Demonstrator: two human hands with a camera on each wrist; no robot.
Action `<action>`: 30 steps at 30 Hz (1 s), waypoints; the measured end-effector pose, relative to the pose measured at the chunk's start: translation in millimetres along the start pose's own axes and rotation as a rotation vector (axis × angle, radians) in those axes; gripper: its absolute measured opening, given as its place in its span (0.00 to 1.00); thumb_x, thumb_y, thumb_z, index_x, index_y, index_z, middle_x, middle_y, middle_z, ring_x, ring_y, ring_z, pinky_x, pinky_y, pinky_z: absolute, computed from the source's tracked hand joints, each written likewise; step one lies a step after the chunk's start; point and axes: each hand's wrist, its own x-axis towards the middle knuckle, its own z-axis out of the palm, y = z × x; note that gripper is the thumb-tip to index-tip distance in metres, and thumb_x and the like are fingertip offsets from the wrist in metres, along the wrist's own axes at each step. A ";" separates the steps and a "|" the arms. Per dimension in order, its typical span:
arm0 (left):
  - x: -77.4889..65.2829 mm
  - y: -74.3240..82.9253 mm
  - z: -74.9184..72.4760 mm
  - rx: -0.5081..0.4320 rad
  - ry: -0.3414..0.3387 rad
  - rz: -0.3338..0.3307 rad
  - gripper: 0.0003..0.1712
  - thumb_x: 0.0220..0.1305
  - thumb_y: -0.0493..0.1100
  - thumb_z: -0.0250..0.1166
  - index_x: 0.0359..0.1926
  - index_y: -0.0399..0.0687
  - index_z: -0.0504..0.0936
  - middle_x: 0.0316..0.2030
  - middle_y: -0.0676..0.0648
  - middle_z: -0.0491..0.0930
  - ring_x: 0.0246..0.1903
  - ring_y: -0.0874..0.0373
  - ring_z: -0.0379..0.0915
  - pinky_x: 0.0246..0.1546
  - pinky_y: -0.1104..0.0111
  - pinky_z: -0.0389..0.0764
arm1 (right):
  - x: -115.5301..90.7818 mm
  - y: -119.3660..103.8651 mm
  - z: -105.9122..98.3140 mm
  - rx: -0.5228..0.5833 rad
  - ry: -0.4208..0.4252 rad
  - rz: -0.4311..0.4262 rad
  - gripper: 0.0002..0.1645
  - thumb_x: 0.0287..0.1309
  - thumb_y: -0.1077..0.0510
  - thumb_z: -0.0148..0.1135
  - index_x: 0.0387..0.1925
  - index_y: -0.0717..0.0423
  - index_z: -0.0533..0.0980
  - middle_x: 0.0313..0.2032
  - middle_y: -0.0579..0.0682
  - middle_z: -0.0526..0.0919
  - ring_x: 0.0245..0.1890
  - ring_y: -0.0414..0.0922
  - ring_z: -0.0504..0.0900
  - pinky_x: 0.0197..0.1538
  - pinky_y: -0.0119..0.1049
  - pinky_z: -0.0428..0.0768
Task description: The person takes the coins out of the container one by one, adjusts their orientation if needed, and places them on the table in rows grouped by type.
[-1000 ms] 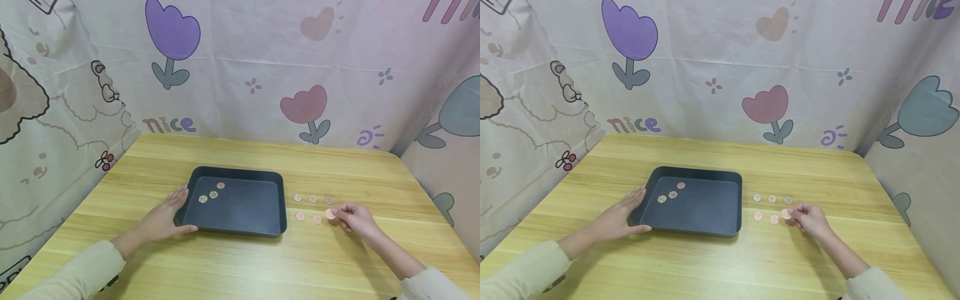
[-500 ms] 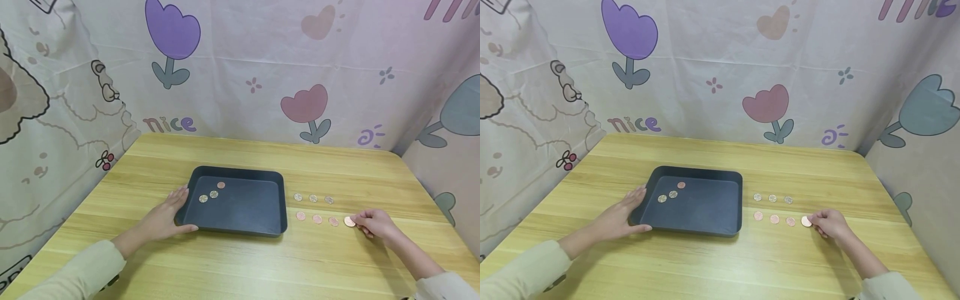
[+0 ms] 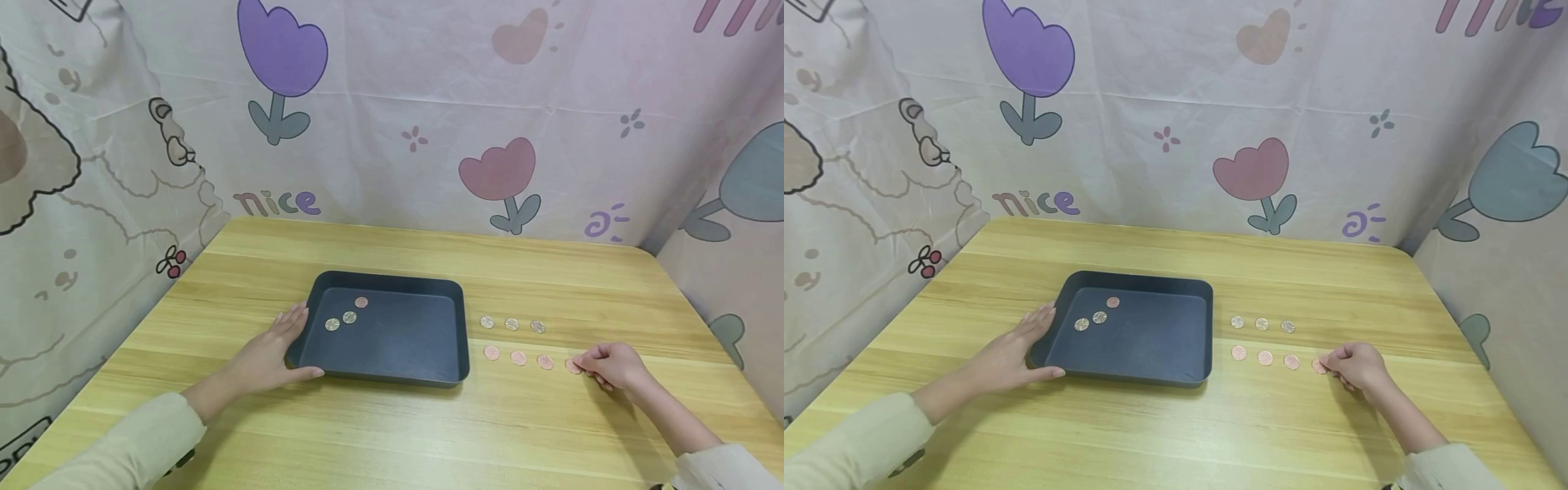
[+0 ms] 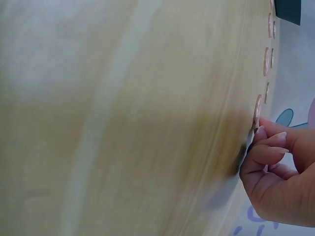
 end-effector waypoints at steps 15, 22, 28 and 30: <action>-0.1 2.3 -3.3 0.002 -0.009 0.002 0.63 0.46 0.72 0.63 0.67 0.29 0.54 0.70 0.35 0.49 0.70 0.39 0.46 0.69 0.48 0.54 | -5.3 -47.3 8.6 0.124 0.154 -0.155 0.19 0.62 0.50 0.56 0.38 0.65 0.73 0.22 0.40 0.74 0.20 0.34 0.69 0.23 0.27 0.74; -0.5 1.0 -2.1 0.009 -0.007 0.002 0.63 0.46 0.72 0.63 0.67 0.30 0.54 0.70 0.35 0.49 0.70 0.40 0.46 0.69 0.48 0.54 | -5.0 -81.0 22.2 0.302 0.150 -0.284 0.14 0.62 0.54 0.56 0.38 0.63 0.73 0.22 0.36 0.73 0.21 0.32 0.69 0.23 0.24 0.74; -1.1 0.8 -1.7 0.006 -0.008 -0.001 0.63 0.45 0.72 0.63 0.68 0.30 0.54 0.71 0.36 0.49 0.70 0.40 0.46 0.69 0.49 0.54 | -1.3 -110.8 40.0 0.386 0.102 -0.354 0.13 0.61 0.56 0.57 0.37 0.65 0.73 0.22 0.37 0.73 0.20 0.32 0.69 0.22 0.23 0.73; -1.2 0.8 -1.6 0.003 -0.009 -0.004 0.63 0.45 0.72 0.63 0.68 0.30 0.54 0.71 0.36 0.49 0.70 0.40 0.46 0.69 0.49 0.54 | 0.9 -120.2 46.1 0.405 0.091 -0.364 0.13 0.60 0.57 0.58 0.38 0.66 0.73 0.21 0.37 0.73 0.19 0.33 0.69 0.21 0.23 0.72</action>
